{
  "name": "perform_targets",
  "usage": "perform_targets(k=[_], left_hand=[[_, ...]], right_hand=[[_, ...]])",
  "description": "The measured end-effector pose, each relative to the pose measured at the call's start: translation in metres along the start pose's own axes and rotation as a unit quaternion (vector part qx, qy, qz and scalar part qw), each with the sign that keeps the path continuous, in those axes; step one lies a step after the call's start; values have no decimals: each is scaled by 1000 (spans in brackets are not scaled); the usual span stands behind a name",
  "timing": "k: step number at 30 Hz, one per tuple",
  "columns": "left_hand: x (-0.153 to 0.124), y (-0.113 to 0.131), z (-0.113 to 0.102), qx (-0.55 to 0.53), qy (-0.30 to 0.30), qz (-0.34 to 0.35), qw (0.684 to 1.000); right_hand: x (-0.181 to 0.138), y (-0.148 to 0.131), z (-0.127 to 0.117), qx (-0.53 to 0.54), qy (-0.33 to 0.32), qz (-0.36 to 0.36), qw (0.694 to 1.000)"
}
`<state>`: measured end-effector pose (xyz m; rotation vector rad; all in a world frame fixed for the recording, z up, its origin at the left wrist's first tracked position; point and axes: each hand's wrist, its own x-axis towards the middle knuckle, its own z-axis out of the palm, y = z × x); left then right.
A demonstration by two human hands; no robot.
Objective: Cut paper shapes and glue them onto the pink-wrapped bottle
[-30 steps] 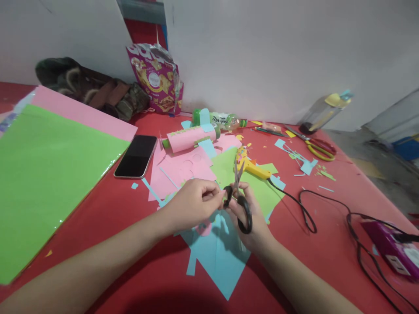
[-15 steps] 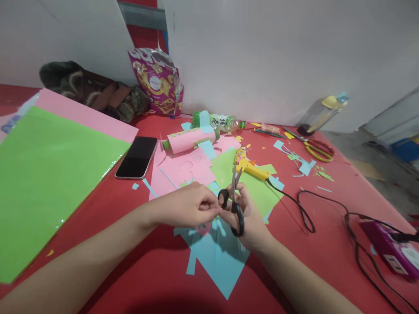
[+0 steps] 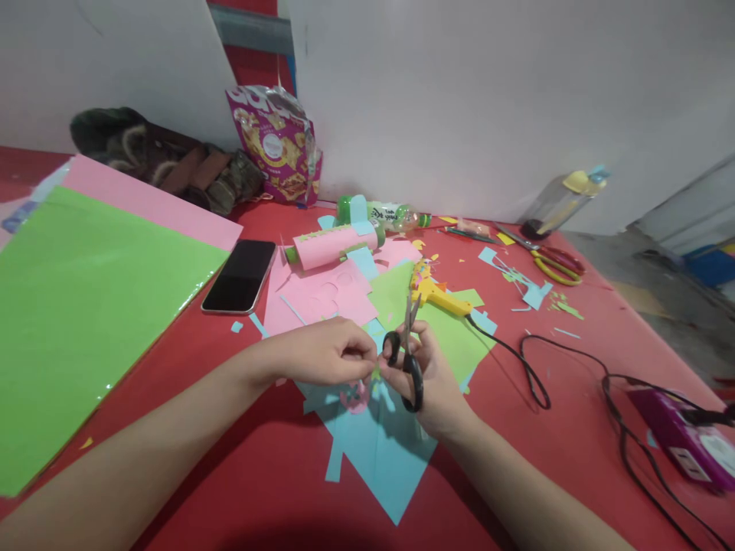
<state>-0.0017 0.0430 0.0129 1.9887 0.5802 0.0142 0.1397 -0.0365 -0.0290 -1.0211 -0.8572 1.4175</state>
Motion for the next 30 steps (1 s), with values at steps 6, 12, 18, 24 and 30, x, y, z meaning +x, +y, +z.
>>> perform_targets(k=[6, 12, 18, 24, 30], left_hand=[[2, -5, 0, -14, 6, -26, 1000], [7, -2, 11, 0, 60, -1, 998], [13, -1, 24, -63, 126, -40, 989], [16, -6, 28, -56, 146, -46, 987], [16, -6, 28, -13, 167, -27, 986]], right_hand=[[4, 0, -1, 3, 109, -34, 993], [5, 0, -2, 8, 135, -48, 990], [4, 1, -3, 1, 142, -65, 988], [4, 2, -3, 0, 151, -72, 986], [5, 2, -3, 2, 151, -66, 986]])
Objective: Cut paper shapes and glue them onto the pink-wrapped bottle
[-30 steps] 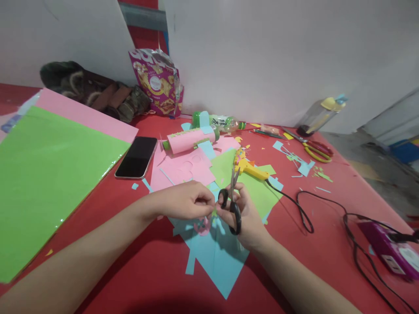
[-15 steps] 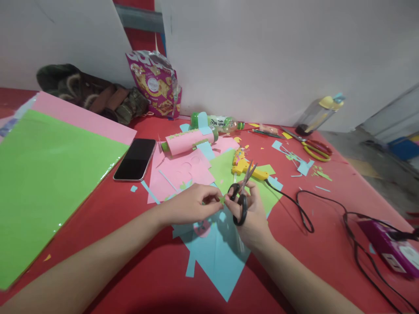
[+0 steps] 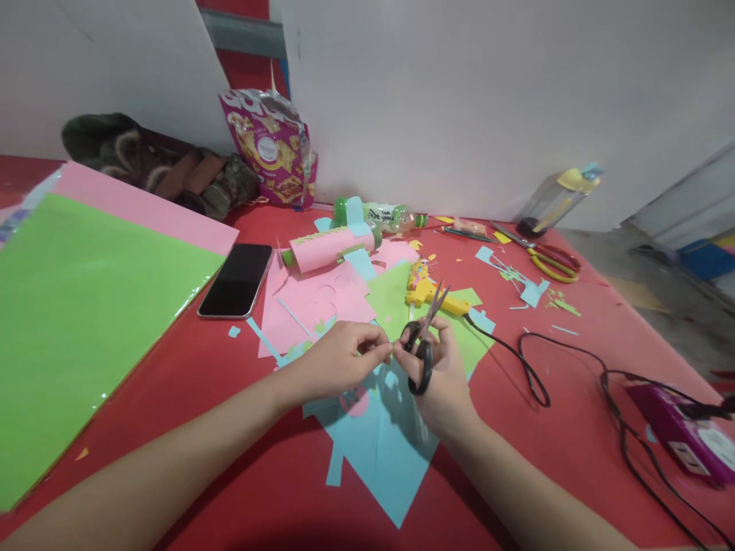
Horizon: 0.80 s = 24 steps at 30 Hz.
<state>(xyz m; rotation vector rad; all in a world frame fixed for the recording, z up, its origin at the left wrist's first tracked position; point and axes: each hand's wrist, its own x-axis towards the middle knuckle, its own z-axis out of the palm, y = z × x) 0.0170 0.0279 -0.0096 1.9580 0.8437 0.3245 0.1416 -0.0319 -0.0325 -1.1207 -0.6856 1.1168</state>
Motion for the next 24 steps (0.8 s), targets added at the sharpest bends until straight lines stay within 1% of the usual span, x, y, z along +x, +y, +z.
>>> perform_targets(k=[8, 16, 24], left_hand=[[-1, 2, -3, -2, -10, 4, 1000], [-1, 3, -3, -11, -18, -9, 1000], [-1, 3, -4, -1, -15, -6, 1000]], right_hand=[[-1, 1, 0, 7, -17, 3, 1000], [0, 1, -1, 11, -20, -4, 1000], [1, 0, -2, 11, -16, 2, 1000]])
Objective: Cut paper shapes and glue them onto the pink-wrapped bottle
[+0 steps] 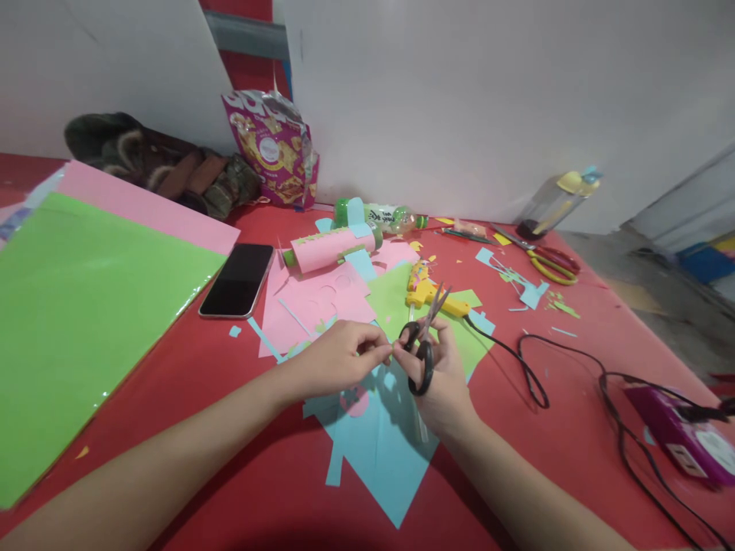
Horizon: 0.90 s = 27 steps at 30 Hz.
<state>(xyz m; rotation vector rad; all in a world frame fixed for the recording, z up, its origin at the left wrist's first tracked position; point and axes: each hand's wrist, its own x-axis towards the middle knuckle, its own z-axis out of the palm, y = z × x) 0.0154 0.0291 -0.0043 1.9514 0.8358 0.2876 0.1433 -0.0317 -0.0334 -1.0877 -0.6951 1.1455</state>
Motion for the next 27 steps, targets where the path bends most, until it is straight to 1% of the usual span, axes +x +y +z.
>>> perform_targets(k=[17, 27], left_hand=[[0, 0, 1, -2, 8, 4, 1000], [-1, 1, -1, -10, -11, -7, 1000]], right_hand=[[-1, 0, 0, 2, -6, 0, 1000], [0, -2, 1, 0, 6, -6, 1000]])
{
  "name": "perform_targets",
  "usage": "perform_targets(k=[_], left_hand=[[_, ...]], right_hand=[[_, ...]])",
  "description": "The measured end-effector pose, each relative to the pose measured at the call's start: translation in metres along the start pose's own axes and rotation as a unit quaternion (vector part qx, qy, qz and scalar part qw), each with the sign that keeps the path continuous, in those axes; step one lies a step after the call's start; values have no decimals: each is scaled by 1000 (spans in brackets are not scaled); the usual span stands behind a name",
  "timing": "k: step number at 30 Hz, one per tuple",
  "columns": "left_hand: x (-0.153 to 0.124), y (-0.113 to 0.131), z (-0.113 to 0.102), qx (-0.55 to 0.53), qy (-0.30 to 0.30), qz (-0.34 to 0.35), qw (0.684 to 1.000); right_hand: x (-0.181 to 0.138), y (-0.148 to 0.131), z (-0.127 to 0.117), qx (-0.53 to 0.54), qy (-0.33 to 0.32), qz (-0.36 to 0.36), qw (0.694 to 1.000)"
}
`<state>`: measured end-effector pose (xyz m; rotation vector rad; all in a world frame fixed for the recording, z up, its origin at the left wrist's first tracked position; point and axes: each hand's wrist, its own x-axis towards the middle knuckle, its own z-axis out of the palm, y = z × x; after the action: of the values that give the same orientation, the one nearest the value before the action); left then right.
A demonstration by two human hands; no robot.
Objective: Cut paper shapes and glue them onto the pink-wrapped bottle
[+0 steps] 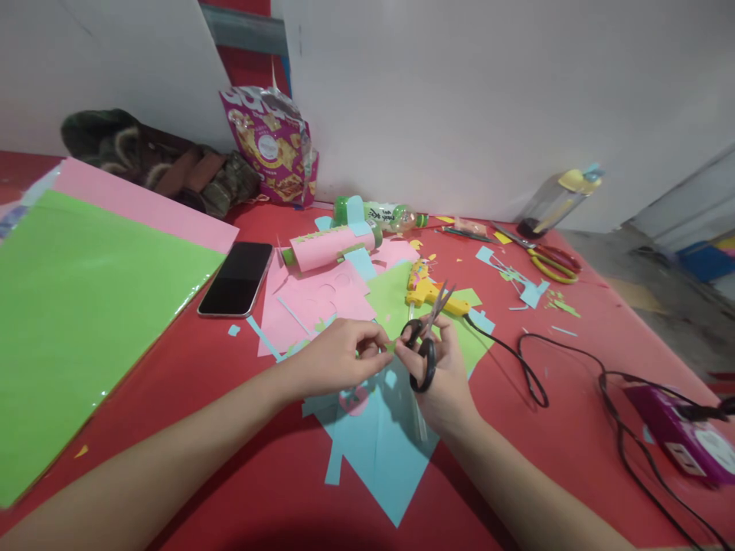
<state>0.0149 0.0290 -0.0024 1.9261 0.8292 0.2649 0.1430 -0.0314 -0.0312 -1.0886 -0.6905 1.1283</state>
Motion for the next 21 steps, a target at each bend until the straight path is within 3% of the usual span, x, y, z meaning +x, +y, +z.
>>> perform_targets(k=[21], left_hand=[[1, -2, 4, -17, 26, 15, 999]], right_hand=[[-1, 0, -1, -5, -7, -2, 1000]])
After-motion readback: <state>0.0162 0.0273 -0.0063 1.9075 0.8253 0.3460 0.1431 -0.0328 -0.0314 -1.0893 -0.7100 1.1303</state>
